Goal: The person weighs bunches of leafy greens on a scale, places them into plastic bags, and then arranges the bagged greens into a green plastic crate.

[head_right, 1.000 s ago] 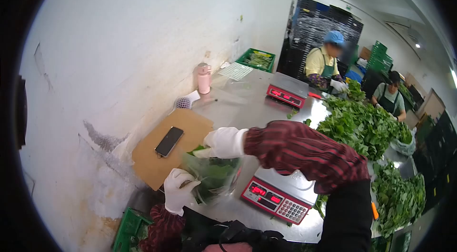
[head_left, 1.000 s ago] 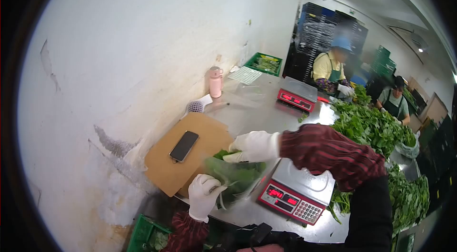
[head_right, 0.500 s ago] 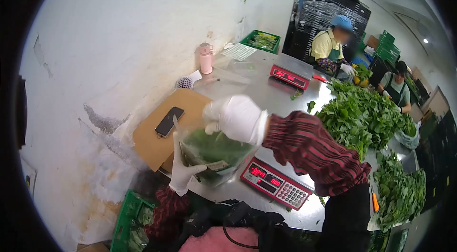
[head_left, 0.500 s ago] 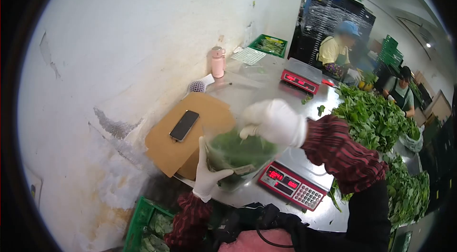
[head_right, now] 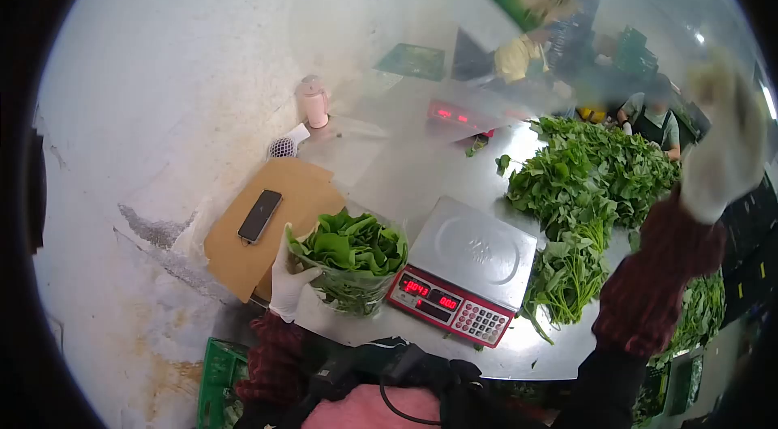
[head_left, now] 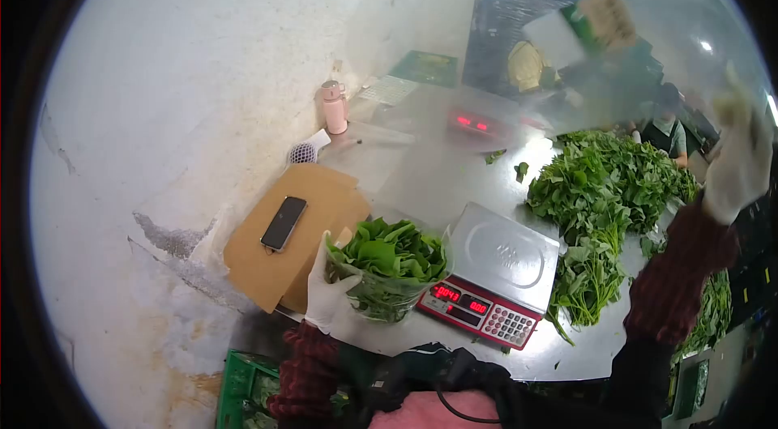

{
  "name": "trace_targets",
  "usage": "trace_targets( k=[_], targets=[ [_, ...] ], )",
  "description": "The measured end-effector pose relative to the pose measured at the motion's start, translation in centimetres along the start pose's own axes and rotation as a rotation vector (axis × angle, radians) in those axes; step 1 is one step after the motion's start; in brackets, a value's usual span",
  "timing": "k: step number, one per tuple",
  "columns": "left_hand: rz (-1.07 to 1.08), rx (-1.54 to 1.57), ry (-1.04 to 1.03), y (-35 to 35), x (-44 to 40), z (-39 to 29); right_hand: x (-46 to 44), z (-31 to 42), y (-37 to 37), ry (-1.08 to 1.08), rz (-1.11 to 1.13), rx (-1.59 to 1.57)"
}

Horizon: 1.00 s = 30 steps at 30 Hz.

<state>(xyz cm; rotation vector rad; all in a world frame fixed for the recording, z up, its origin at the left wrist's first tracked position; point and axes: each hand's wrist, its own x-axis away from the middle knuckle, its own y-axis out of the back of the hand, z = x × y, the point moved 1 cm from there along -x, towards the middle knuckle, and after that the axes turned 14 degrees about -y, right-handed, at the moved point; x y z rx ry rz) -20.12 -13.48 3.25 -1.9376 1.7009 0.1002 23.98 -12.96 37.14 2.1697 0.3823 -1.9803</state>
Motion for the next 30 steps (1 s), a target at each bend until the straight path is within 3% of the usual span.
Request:
trace_targets(
  k=[1, 2, 3, 4, 5, 6, 7, 9, 11, 12, 13, 15, 18, 20, 21, 22, 23, 25, 27, 28, 29, 30],
  targets=[
    [0.040, -0.050, -0.013, 0.4, -0.3, -0.2, 2.9, 1.4, 0.8, -0.540, 0.142, -0.625],
    [0.073, -0.057, -0.076, 0.8, -0.3, 0.0, 5.2, 2.3, 0.3, -0.274, 0.295, -0.659],
    [0.072, -0.059, -0.078, 0.9, -0.4, -0.1, 8.3, 2.2, 0.0, -0.138, 0.469, -0.568],
    [0.105, -0.098, -0.131, 1.0, -0.4, -0.4, 10.8, 4.9, -0.4, -0.121, 0.652, -0.613],
    [0.139, -0.139, -0.183, 1.1, -0.4, -0.7, 15.5, 5.4, -1.7, -0.042, 0.773, -0.345],
    [0.139, -0.141, -0.182, 1.2, -0.4, -1.0, 18.7, 6.7, -1.4, -0.574, 1.272, -0.321],
    [0.197, -0.147, -0.206, 1.3, -0.3, -1.4, 21.8, 7.6, -2.0, -0.143, 1.152, -0.291],
    [0.253, -0.158, -0.229, 2.0, -0.1, -1.5, 33.4, 5.7, -1.9, -0.023, 1.330, -0.264],
    [0.431, -0.135, -0.295, 3.1, 0.3, -0.9, 38.5, 5.1, -1.7, 0.095, 1.635, -0.600],
    [0.318, -0.076, -0.192, 2.8, 1.0, -1.4, 37.3, 6.3, -1.2, -0.225, 1.934, -0.429],
    [0.316, -0.079, -0.190, 2.9, 1.3, -1.7, 35.6, 7.5, -1.4, -0.225, 1.935, -0.434],
    [0.326, -0.086, -0.162, 3.0, 1.8, -2.2, 30.4, 10.0, -3.7, -0.220, 1.669, -0.538],
    [0.257, -0.010, -0.105, 2.9, 2.3, -2.8, 23.6, 14.8, -7.2, -0.367, 1.738, -0.534],
    [0.246, -0.067, -0.114, 2.7, 2.2, -3.3, 22.1, 16.8, -9.0, -0.151, 1.563, -0.673],
    [0.235, -0.118, -0.121, 2.8, 2.2, -3.7, 23.0, 17.0, -10.1, -0.146, 1.562, -0.690],
    [0.225, -0.132, -0.124, 3.3, 2.1, -4.1, 25.0, 17.3, -11.7, -0.112, 1.565, -0.920],
    [0.236, -0.247, -0.207, 3.7, 1.8, -4.4, 26.3, 17.7, -13.0, -0.071, 1.558, -1.150],
    [0.255, -0.473, -0.367, 4.3, 1.1, -5.0, 26.4, 18.0, -14.1, -0.093, 1.627, -1.086],
    [0.117, -0.511, -0.367, 4.1, 0.1, -6.6, 25.1, 17.8, -14.6, -0.205, 1.440, -1.247],
    [0.037, -0.501, -0.380, 4.6, -0.2, -7.3, 24.6, 17.9, -14.5, -0.622, 1.592, -1.203],
    [-0.041, -0.492, -0.395, 5.1, -0.3, -8.1, 23.5, 18.2, -13.9, -0.610, 1.598, -1.209],
    [-0.055, -0.527, -0.468, 4.0, 0.1, -9.9, 22.4, 18.5, -13.1, -0.718, 1.457, -1.140]
  ],
)
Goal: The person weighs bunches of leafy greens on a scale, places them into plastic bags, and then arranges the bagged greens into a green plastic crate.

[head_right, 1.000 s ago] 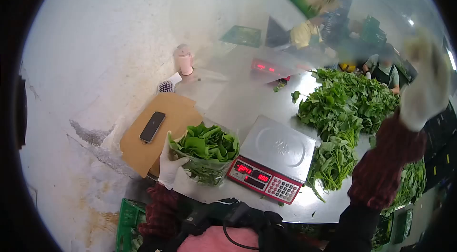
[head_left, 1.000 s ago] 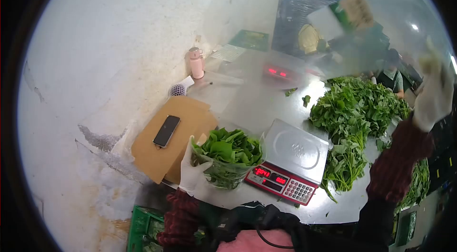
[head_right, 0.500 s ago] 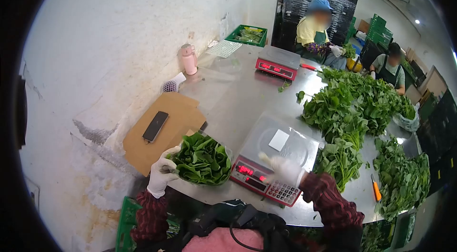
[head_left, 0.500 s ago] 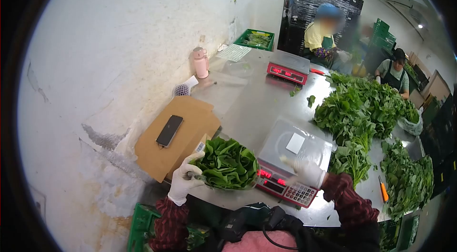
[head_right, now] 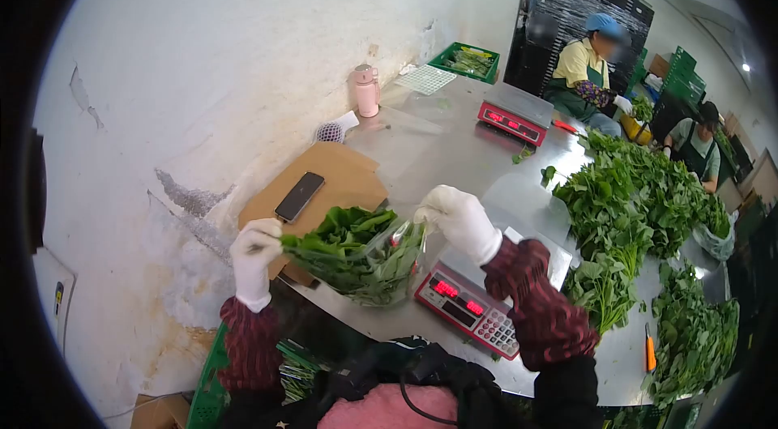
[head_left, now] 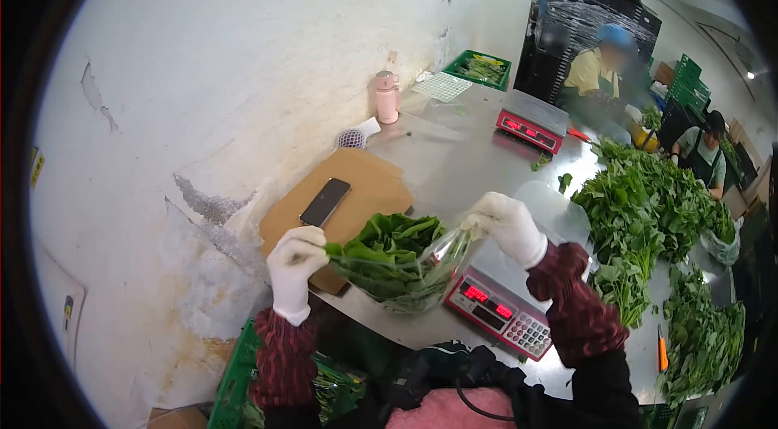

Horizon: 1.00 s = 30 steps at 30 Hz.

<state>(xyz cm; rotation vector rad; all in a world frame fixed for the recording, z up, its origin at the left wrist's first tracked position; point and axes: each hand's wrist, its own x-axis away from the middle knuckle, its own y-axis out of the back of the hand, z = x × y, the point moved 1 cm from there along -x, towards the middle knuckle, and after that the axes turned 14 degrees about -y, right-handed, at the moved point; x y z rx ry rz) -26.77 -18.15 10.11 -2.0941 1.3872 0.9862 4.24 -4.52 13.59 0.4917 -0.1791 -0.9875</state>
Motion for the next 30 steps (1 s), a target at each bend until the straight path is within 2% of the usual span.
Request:
trace_targets(
  k=[1, 2, 3, 4, 5, 6, 7, 8, 9, 10, 11, 13, 15, 16, 17, 18, 19, 21, 23, 24, 25, 26, 27, 29, 30],
  targets=[
    [-0.003, -0.002, -0.001, -0.2, -0.4, -0.6, 0.5, 0.5, -0.2, -0.009, -0.172, -0.026],
    [0.009, -0.099, -0.057, -0.6, -0.7, -1.0, 1.1, 0.4, -1.1, 0.099, -0.246, -0.128],
    [0.019, -0.198, -0.103, -0.8, -0.6, -1.2, 0.9, -0.7, -2.1, 0.090, -0.236, -0.127],
    [0.021, -0.114, 0.065, -1.1, -0.5, -0.3, 0.3, -2.4, -3.2, 0.085, -0.138, -0.049],
    [0.023, -0.115, 0.071, -0.6, 0.0, 0.0, 0.1, -3.3, -4.0, 0.088, -0.047, 0.029],
    [0.093, -0.209, 0.094, 0.4, 0.1, 0.3, 0.3, -2.9, -3.9, -0.050, -0.148, -0.027],
    [0.159, -0.301, 0.106, 0.9, -0.1, 0.6, 0.3, -2.2, -3.7, -0.038, -0.163, -0.026],
    [0.071, -0.098, 0.144, 1.0, 0.3, 0.7, 0.7, -1.5, -3.5, 0.020, -0.204, -0.094],
    [0.076, -0.094, 0.150, 0.7, 0.2, 1.1, 1.1, -1.3, -3.7, 0.067, -0.242, -0.165],
    [-0.009, -0.087, 0.160, 0.3, 0.2, 1.8, 0.5, -2.2, -4.2, 0.082, -0.349, 0.019],
    [-0.093, -0.080, 0.173, 0.0, 0.5, 2.0, 1.2, -2.4, -4.6, 0.063, -0.349, 0.018],
    [0.012, -0.134, 0.170, 1.0, -0.1, 0.8, 1.3, -1.5, -4.0, -0.041, -0.261, 0.007],
    [-0.094, -0.071, 0.123, 1.2, 0.3, -0.8, 3.6, 2.1, -2.9, 0.248, -0.415, 0.238],
    [-0.189, -0.108, 0.069, 0.7, -0.3, -1.4, 3.5, 2.3, -2.9, 0.289, -0.451, 0.227],
    [-0.167, -0.087, 0.089, 0.8, 0.0, -1.7, 3.7, 2.4, -3.2, 0.319, -0.484, 0.218],
    [-0.146, -0.226, 0.153, 1.5, 0.1, -1.6, 4.0, 1.8, -4.0, -0.144, -0.263, -0.245],
    [-0.120, -0.351, 0.185, 2.1, -0.8, -1.2, 4.5, 2.4, -3.3, -0.145, -0.316, -0.235],
    [-0.235, -0.035, 0.230, 4.3, 0.4, -1.0, 7.2, 5.6, -1.1, 0.381, -0.509, 0.263],
    [-0.104, 0.094, -0.086, 4.9, -1.6, -2.1, 8.6, 6.6, -1.7, 0.428, -0.572, 0.060],
    [-0.076, 0.144, -0.093, 5.4, -2.9, -1.1, 8.8, 7.2, -1.1, 0.329, -0.515, 0.114],
    [-0.045, 0.090, 0.004, 5.8, -4.5, -0.1, 8.8, 7.4, -0.3, 0.194, -0.439, 0.045],
    [-0.015, 0.024, 0.096, 5.5, -5.7, 0.9, 9.2, 7.5, 0.7, 0.090, -0.380, -0.178],
    [0.003, 0.047, 0.079, 2.7, -7.2, 0.2, 9.3, 7.6, 1.8, -0.001, -0.309, -0.403],
    [-0.489, 0.237, 0.261, -3.1, -9.9, -0.5, 8.1, 8.1, 4.0, 0.056, -0.585, -0.426],
    [-0.228, 0.158, 0.147, -3.8, -11.6, 2.3, 6.5, 7.1, 6.1, 0.048, -0.562, -0.454]
  ],
)
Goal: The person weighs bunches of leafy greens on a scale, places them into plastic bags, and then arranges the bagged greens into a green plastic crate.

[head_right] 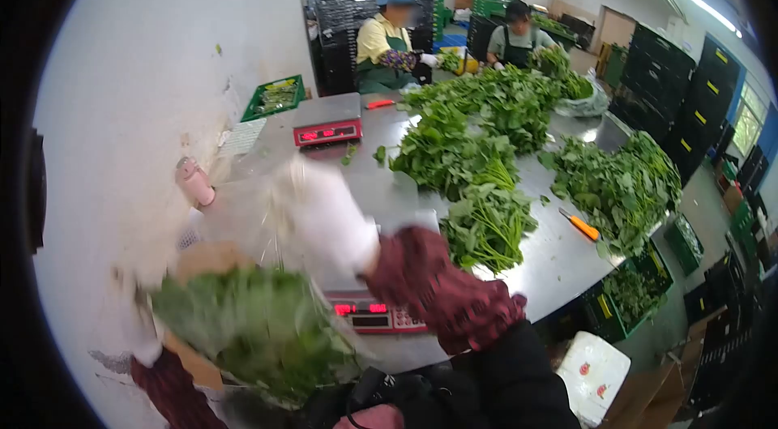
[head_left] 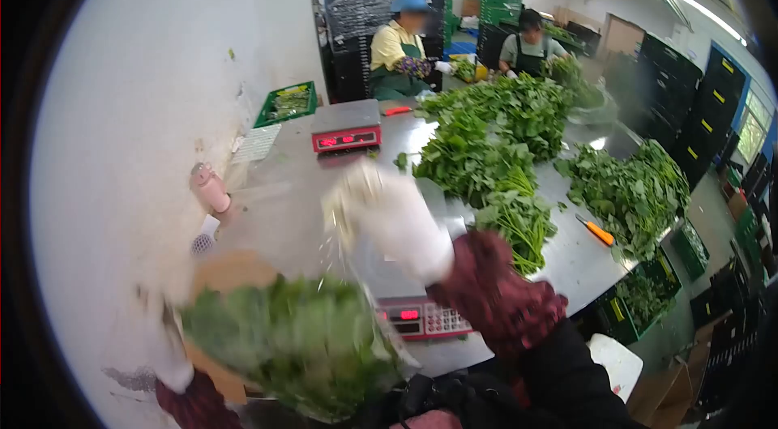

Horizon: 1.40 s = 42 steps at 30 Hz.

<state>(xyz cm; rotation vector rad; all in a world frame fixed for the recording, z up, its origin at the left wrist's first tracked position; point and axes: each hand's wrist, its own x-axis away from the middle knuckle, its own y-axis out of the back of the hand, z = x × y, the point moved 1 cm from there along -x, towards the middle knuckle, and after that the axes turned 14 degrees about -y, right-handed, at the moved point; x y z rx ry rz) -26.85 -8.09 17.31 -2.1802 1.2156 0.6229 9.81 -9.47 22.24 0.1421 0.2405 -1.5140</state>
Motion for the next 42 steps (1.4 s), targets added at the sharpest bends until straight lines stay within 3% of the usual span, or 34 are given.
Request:
trace_targets(
  k=[1, 3, 5, 7, 9, 10, 11, 12, 13, 14, 15, 17, 18, 19, 21, 22, 24, 28, 29, 32, 33, 35, 42],
  targets=[
    [0.263, -0.084, -0.106, -0.7, -1.9, 2.4, -2.8, -0.6, 2.1, -0.020, 0.021, -0.027],
    [0.470, 0.181, 0.152, -7.6, -4.1, 0.4, -6.1, 0.5, 5.9, 0.114, 0.017, 0.047],
    [0.453, 0.309, 0.039, -12.3, -3.6, -1.0, -4.7, 4.2, 7.5, 0.238, 0.010, -0.149],
    [0.433, 0.421, -0.071, -14.6, -0.6, -3.0, -0.8, 7.8, 9.1, 0.265, -0.155, 0.157],
    [0.450, 0.317, -0.119, -15.6, 3.5, -4.5, 2.9, 7.2, 10.9, 0.164, -0.179, 0.172],
    [0.563, 0.225, -0.106, -15.1, 5.2, -2.2, 4.0, 5.0, 12.7, 0.300, -0.162, 0.363],
    [0.670, 0.125, -0.093, -14.3, 7.0, 0.5, 5.6, 2.2, 14.5, 0.075, -0.117, 0.259],
    [0.648, -0.007, -0.030, -14.8, 10.3, -0.2, 6.8, -0.3, 16.1, 0.292, -0.086, 0.761],
    [0.860, -0.051, -0.143, -14.3, 12.4, 1.9, 8.0, -3.9, 17.3, 0.317, -0.085, 0.958],
    [1.014, -0.140, -0.389, -13.9, 14.3, 4.0, 9.4, -7.7, 18.4, 0.343, -0.034, 1.218],
    [1.027, -0.135, -0.369, -13.4, 16.8, 6.4, 11.0, -11.4, 19.4, 0.269, 0.001, 1.295],
    [1.039, -0.142, -0.333, -12.2, 20.9, 9.5, 13.6, -18.2, 20.7, 0.188, 0.072, 1.164],
    [1.064, -0.175, -0.321, -11.6, 22.5, 10.2, 15.0, -18.6, 20.5, 0.033, 0.119, 1.237],
    [1.089, -0.207, -0.312, -11.1, 23.5, 10.8, 15.8, -18.5, 20.1, 0.038, 0.079, 1.103],
    [1.074, -0.243, -0.304, -10.6, 24.1, 9.8, 16.7, -18.3, 19.7, -0.182, 0.066, 0.736],
    [1.047, -0.267, -0.352, -10.2, 24.3, 9.5, 17.1, -17.4, 19.5, -0.189, 0.081, 0.730],
    [1.014, -0.303, -0.390, -9.5, 24.5, 9.2, 16.9, -15.4, 19.5, -0.613, -0.024, 0.025],
    [1.085, -0.457, -0.559, -8.6, 24.5, 8.3, 14.9, -16.6, 19.7, -0.851, -0.086, 0.400],
    [1.110, -0.510, -0.609, -8.7, 24.5, 7.8, 14.6, -16.9, 18.7, -0.957, -0.029, 0.351],
    [1.087, -0.633, -0.690, -10.2, 23.9, 4.4, 14.7, -17.5, 15.4, -0.968, 0.065, 0.456],
    [1.086, -0.635, -0.681, -10.7, 24.0, 3.0, 14.8, -17.6, 15.1, -0.996, 0.121, 0.358],
    [0.897, -0.566, -0.632, -12.0, 24.9, 0.7, 15.0, -17.5, 15.1, -1.029, 0.188, 0.265],
    [1.008, -0.242, -0.539, -18.6, 32.5, 1.0, 16.0, -19.1, 16.1, -1.022, 0.238, 0.352]
  ],
)
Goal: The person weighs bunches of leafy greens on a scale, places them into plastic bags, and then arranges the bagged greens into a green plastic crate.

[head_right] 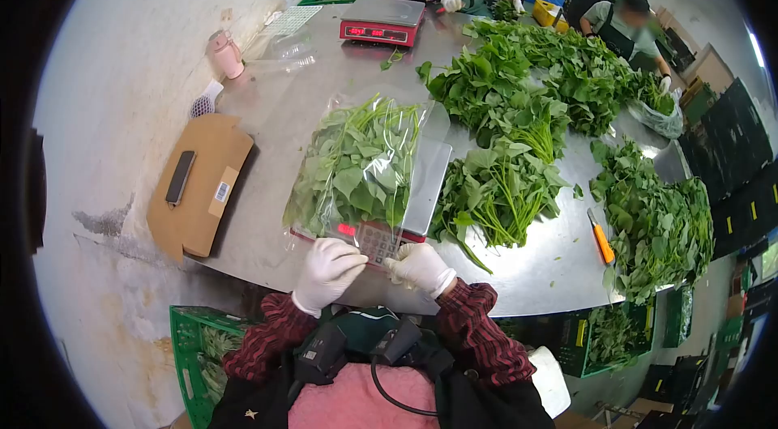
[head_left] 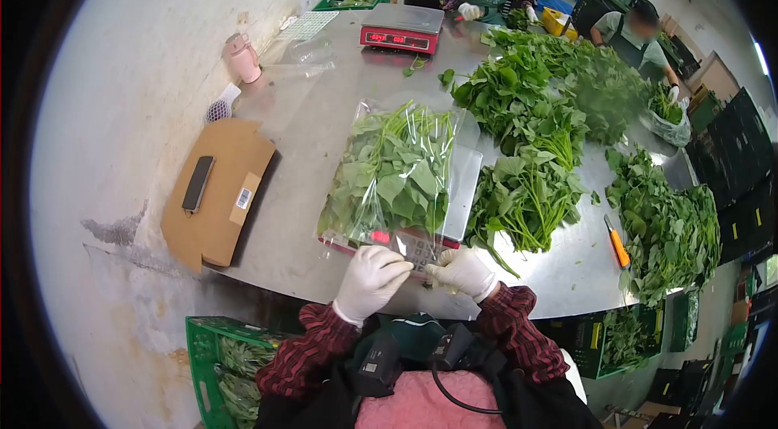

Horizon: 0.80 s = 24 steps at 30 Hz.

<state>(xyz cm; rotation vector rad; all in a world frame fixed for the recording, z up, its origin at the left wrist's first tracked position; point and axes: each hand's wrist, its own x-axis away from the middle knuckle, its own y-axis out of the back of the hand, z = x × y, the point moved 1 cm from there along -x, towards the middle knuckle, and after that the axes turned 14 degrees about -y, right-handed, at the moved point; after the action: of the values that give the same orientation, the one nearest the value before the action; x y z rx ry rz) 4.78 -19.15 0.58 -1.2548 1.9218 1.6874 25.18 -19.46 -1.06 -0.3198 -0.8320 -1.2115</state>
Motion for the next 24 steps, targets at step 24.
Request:
trace_targets(
  k=[24],
  targets=[
    [0.366, -0.198, 0.216, -2.2, 11.0, -4.6, 0.4, -1.9, 0.8, 0.345, 0.125, -0.306]
  ],
)
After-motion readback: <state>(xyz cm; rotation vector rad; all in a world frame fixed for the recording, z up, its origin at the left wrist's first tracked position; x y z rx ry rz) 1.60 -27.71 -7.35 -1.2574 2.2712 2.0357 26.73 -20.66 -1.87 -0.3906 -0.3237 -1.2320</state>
